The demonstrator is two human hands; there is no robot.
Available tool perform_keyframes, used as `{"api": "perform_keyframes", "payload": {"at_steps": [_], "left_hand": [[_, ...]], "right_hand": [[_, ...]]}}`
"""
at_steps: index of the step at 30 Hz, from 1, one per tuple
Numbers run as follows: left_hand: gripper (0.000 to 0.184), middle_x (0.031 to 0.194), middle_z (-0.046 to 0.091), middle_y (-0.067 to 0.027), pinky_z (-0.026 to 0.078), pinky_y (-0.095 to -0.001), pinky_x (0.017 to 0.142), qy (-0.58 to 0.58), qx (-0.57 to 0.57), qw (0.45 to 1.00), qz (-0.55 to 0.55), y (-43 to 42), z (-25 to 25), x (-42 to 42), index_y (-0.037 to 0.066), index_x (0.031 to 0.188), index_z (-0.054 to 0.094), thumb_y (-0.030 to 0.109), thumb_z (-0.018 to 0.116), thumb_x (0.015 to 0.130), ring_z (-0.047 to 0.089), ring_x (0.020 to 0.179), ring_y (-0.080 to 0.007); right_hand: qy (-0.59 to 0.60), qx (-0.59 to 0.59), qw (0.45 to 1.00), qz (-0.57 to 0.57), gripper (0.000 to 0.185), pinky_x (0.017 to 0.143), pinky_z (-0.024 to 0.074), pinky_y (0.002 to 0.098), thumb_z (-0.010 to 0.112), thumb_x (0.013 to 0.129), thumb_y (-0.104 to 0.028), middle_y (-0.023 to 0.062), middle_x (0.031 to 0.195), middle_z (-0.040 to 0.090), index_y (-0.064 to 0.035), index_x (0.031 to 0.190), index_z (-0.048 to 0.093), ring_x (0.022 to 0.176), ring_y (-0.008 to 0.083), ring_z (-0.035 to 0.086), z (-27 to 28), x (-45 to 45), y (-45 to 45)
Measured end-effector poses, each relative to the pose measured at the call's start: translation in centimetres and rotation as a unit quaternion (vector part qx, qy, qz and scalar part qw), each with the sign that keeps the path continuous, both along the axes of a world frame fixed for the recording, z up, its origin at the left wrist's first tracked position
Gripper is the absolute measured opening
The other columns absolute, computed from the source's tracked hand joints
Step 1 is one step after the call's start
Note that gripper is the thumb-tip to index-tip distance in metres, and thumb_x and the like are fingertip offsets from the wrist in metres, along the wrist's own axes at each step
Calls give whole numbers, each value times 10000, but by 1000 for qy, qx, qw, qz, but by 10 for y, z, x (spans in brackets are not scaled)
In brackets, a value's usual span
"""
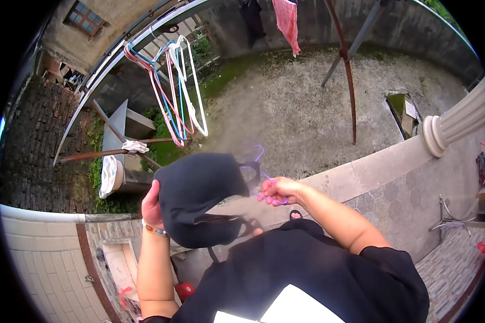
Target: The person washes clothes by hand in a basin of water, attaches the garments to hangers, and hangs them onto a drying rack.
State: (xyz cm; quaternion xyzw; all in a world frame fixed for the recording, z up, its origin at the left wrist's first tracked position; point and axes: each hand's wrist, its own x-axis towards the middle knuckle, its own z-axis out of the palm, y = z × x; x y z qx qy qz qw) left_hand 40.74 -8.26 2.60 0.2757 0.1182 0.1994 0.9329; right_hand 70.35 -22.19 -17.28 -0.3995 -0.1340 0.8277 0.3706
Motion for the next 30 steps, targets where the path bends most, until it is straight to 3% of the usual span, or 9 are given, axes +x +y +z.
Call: {"api": "perform_keyframes", "payload": {"at_steps": [3,6,12,15,18,21,25,26,30], "left_hand": [[610,1494,392,-198,276,-505,1153,-1,7,1000,-7,-6,5,6,-24,1454,337,427,302,1044,389,1376,-351],[623,1497,385,-200,273,-508,1155,12,-8,1000,-5,-7,3,6,-27,1456,331,437,308,1040,388,1376,-356],[624,1494,390,-199,277,-510,1153,42,-11,999,11,-6,-7,8,-31,1451,336,438,308,1041,392,1373,-359],[612,1478,416,-195,290,-500,1148,54,-11,998,4,-7,-5,9,-30,1439,361,434,308,1043,410,1360,-349],[590,1454,447,-190,312,-483,1138,54,-28,998,18,-6,-12,14,-28,1421,390,421,315,1046,440,1337,-337],[569,1433,475,-181,334,-469,1127,31,-52,998,28,-7,-17,33,-25,1405,416,409,327,1047,464,1318,-325],[544,1413,499,-169,358,-462,1113,50,-68,996,39,-12,-28,60,-19,1396,430,389,329,1051,484,1298,-323],[531,1407,506,-164,364,-461,1109,54,-78,995,29,-14,-33,64,-16,1392,436,378,324,1054,490,1291,-323],[480,1352,556,-148,421,-413,1063,197,-85,977,-6,-16,-57,73,-14,1362,476,337,384,1048,558,1215,-277]], "right_hand": [[54,-35,997,-53,145,553,523,286,592,895,-20,140,997,668,-89,972,491,718,153,631,-12,5,-2],[31,-30,996,-72,163,447,555,293,526,883,60,161,956,655,-89,911,467,605,194,670,-7,4,-3],[-56,45,995,-72,176,431,543,294,524,875,59,108,926,594,-98,903,450,582,206,663,5,6,-5],[-17,39,993,-110,175,424,535,289,521,869,52,99,912,582,-103,894,443,589,208,671,2,12,-11],[-73,98,992,-25,175,416,525,284,516,860,47,96,915,579,-106,890,435,592,208,676,16,14,-17],[-40,121,992,-18,190,467,528,348,585,849,-2,71,914,593,-121,882,440,600,221,649,22,6,-21],[156,115,975,-106,182,480,533,325,558,868,-7,72,916,595,-130,905,429,596,209,646,22,8,-22],[159,113,974,-115,174,480,535,312,536,869,3,76,927,597,-116,960,448,592,205,643,20,10,-22],[-10,114,988,-106,164,427,536,316,467,850,54,102,906,583,-65,949,413,587,243,673,56,17,-29]]}}
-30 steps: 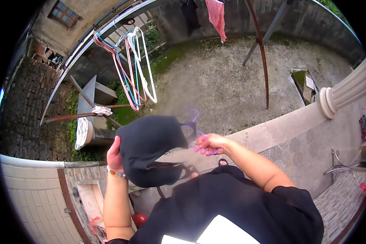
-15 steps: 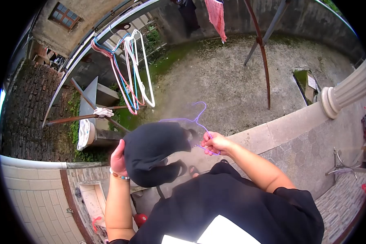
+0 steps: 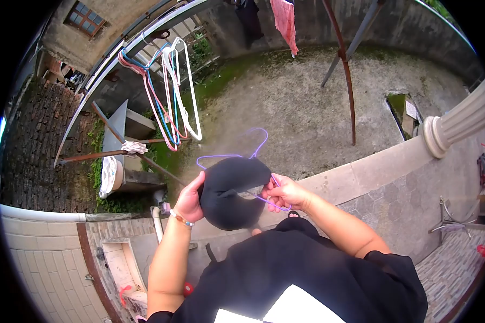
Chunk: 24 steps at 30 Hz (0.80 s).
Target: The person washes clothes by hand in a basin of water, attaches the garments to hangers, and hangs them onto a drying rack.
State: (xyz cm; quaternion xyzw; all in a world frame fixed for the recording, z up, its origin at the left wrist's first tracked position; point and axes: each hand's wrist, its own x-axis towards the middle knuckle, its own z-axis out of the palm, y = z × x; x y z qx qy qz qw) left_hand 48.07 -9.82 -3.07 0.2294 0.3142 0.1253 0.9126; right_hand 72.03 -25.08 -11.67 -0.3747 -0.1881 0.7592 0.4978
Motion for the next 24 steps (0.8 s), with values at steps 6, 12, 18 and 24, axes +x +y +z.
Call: {"api": "perform_keyframes", "payload": {"at_steps": [6,12,18,24], "left_hand": [[443,1318,586,-124,444,-370,1042,119,51,991,-25,-5,-7,14,-31,1317,521,302,467,1029,578,1188,-244],[424,1242,631,-119,471,-350,1004,161,88,980,-79,-18,-6,34,-37,1250,576,307,523,1008,618,1115,-219],[461,1133,674,-83,502,-318,885,262,303,873,-278,-30,-4,63,-32,1204,611,343,625,935,642,996,-191],[561,841,695,-213,522,-370,740,525,593,512,-333,-43,21,77,-16,878,706,540,694,799,689,840,-307]], "right_hand": [[-139,-79,982,-97,145,419,530,320,439,872,36,101,900,566,-84,946,406,576,245,667,-12,9,-19],[-181,23,983,21,89,442,538,310,468,915,-4,81,918,572,-82,956,454,601,208,671,-2,24,-37],[-363,218,905,-43,138,531,536,267,427,875,86,77,894,552,-2,882,532,620,146,645,17,12,-42],[-502,367,775,-113,245,531,519,292,437,770,164,89,849,554,2,846,605,593,172,606,28,12,-48]]}}
